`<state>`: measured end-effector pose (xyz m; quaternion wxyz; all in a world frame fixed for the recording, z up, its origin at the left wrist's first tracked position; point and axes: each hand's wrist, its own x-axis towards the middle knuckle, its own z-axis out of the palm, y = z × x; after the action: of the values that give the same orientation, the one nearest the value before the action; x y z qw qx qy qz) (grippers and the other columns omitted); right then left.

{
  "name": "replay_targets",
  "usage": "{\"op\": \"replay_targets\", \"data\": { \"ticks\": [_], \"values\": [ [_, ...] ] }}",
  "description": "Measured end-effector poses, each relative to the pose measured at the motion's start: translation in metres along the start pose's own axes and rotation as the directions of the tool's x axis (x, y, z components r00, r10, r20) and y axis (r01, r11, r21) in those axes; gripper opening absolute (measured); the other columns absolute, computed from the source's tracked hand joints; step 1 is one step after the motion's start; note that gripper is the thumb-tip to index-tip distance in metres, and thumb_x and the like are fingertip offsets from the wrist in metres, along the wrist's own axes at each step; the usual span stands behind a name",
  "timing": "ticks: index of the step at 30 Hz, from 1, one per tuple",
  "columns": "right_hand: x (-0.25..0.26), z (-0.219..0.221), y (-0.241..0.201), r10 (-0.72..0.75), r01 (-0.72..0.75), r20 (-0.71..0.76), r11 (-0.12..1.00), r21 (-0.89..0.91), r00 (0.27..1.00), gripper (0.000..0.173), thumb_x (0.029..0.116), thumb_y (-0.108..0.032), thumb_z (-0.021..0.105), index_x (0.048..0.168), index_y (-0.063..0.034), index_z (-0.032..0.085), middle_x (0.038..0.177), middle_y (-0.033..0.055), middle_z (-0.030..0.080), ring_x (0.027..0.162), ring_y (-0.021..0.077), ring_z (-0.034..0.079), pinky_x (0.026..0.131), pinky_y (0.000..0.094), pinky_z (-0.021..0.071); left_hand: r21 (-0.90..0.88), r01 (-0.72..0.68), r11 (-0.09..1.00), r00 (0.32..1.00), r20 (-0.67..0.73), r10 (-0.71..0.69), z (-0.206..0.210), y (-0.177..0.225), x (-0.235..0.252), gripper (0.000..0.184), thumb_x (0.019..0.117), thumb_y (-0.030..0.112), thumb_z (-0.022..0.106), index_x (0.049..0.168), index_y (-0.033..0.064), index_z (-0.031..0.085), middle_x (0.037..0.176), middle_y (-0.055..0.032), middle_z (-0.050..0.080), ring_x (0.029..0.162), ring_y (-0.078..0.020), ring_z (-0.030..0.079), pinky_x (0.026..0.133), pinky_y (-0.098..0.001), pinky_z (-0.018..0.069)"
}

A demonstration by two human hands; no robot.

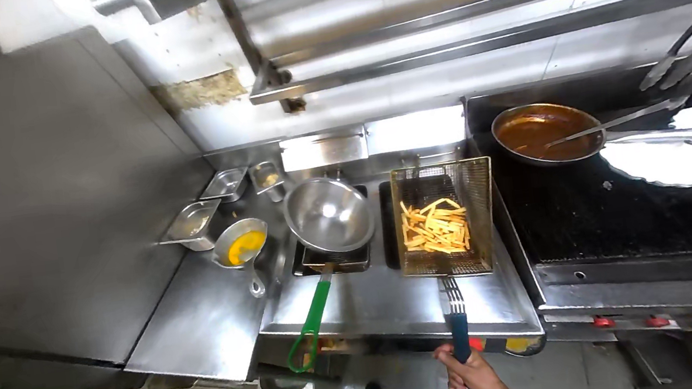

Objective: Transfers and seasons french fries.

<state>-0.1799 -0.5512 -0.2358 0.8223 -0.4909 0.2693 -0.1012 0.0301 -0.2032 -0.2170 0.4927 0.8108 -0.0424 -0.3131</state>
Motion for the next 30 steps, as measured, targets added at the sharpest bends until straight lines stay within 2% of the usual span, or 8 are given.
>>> {"op": "replay_targets", "data": {
  "ticks": [2, 4, 10, 14, 18, 21, 24, 30],
  "values": [
    [-0.001, 0.001, 0.001, -0.012, 0.012, -0.025, 1.0, 0.002, 1.0, 0.014, 0.0977, -0.019, 0.065, 0.103, -0.0063, 0.069, 0.051, -0.0036, 0.051, 0.04, 0.0088, 0.05, 0.044, 0.0279, 0.0513, -0.262, -0.296, 0.919, 0.922, -0.329, 0.204, -0.012, 0.074, 0.008, 0.029, 0.103, 0.017, 0.054, 0.08, 0.0025, 0.064, 0.062, 0.0016, 0.06, 0.052, -0.0061, 0.055, 0.052, -0.0248, 0.0507],
    [-0.003, 0.004, -0.001, -0.038, 0.037, -0.044, 0.999, -0.019, 0.998, 0.015, 0.0979, -0.022, 0.063, 0.103, -0.0079, 0.067, 0.05, -0.0056, 0.05, 0.039, 0.0077, 0.049, 0.043, 0.0275, 0.0507, -0.287, -0.459, 0.841, 0.848, -0.425, 0.318, -0.025, 0.154, 0.015, 0.035, 0.1055, 0.016, 0.046, 0.076, 0.0076, 0.061, 0.06, 0.0068, 0.058, 0.05, -0.0023, 0.053, 0.05, -0.02, 0.049],
    [-0.031, 0.032, -0.047, -0.067, 0.068, -0.017, 0.995, 0.066, 0.998, 0.025, 0.1018, -0.014, 0.047, 0.126, -0.0095, 0.047, 0.056, -0.0069, 0.043, 0.042, 0.0082, 0.046, 0.043, 0.0282, 0.0486, -0.055, -0.293, 0.955, 0.934, -0.228, 0.274, -0.013, 0.273, 0.105, 0.036, 0.1072, 0.028, 0.056, 0.128, -0.0007, 0.061, 0.111, -0.0185, 0.069, 0.093, -0.0263, 0.069, 0.084, -0.0456, 0.0574],
    [-0.039, 0.052, -0.104, -0.087, 0.082, 0.041, 0.99, 0.112, 0.995, 0.03, 0.0995, -0.015, 0.049, 0.129, -0.0122, 0.043, 0.056, -0.0066, 0.04, 0.04, 0.0085, 0.045, 0.039, 0.028, 0.0473, -0.013, -0.13, 0.991, 0.982, -0.14, 0.127, 0.014, 0.298, 0.162, 0.054, 0.1045, 0.046, 0.057, 0.133, 0.0005, 0.061, 0.122, -0.0247, 0.066, 0.105, -0.0364, 0.067, 0.091, -0.0555, 0.0539],
    [-0.036, 0.063, -0.143, -0.221, 0.203, 0.115, 0.968, 0.15, 0.968, 0.028, 0.0994, -0.013, 0.051, 0.126, -0.0153, 0.044, 0.053, -0.0078, 0.041, 0.04, 0.0081, 0.048, 0.04, 0.0278, 0.049, 0.078, -0.043, 0.996, 0.987, -0.15, 0.055, 0.023, 0.311, 0.187, 0.06, 0.1033, 0.052, 0.056, 0.13, -0.0021, 0.059, 0.113, -0.0266, 0.067, 0.095, -0.0383, 0.069, 0.085, -0.0567, 0.0552],
    [-0.014, 0.061, -0.157, -0.294, 0.275, 0.171, 0.953, 0.128, 0.94, 0.027, 0.0984, -0.029, 0.066, 0.118, -0.0162, 0.053, 0.056, -0.0057, 0.051, 0.044, 0.0107, 0.055, 0.046, 0.0316, 0.0542, 0.073, -0.022, 0.997, 0.983, -0.183, 0.035, 0.021, 0.312, 0.198, 0.05, 0.1023, 0.043, 0.06, 0.126, -0.0016, 0.062, 0.112, -0.0268, 0.067, 0.094, -0.0398, 0.068, 0.081, -0.059, 0.0557],
    [0.008, 0.065, -0.177, -0.263, 0.244, 0.159, 0.961, 0.132, 0.952, 0.039, 0.0987, -0.045, 0.065, 0.116, -0.0129, 0.052, 0.058, -0.005, 0.051, 0.043, 0.0093, 0.052, 0.044, 0.0278, 0.051, -0.205, -0.011, 0.979, 0.988, -0.154, -0.021, 0.024, 0.31, 0.202, 0.043, 0.1011, 0.027, 0.063, 0.132, -0.0023, 0.056, 0.127, -0.0281, 0.059, 0.109, -0.0421, 0.063, 0.086, -0.0625, 0.0546],
    [-0.019, 0.073, -0.128, -0.103, 0.095, 0.026, 0.973, 0.21, 0.994, 0.016, 0.1024, -0.021, 0.049, 0.116, -0.0121, 0.047, 0.052, -0.0075, 0.04, 0.036, 0.0051, 0.043, 0.035, 0.022, 0.0422, -0.395, -0.057, 0.917, 0.982, -0.186, -0.019, 0.023, 0.323, 0.17, 0.027, 0.1018, 0.02, 0.06, 0.118, -0.0016, 0.059, 0.095, -0.0211, 0.06, 0.075, -0.033, 0.063, 0.066, -0.0558, 0.057]
  ]
}}
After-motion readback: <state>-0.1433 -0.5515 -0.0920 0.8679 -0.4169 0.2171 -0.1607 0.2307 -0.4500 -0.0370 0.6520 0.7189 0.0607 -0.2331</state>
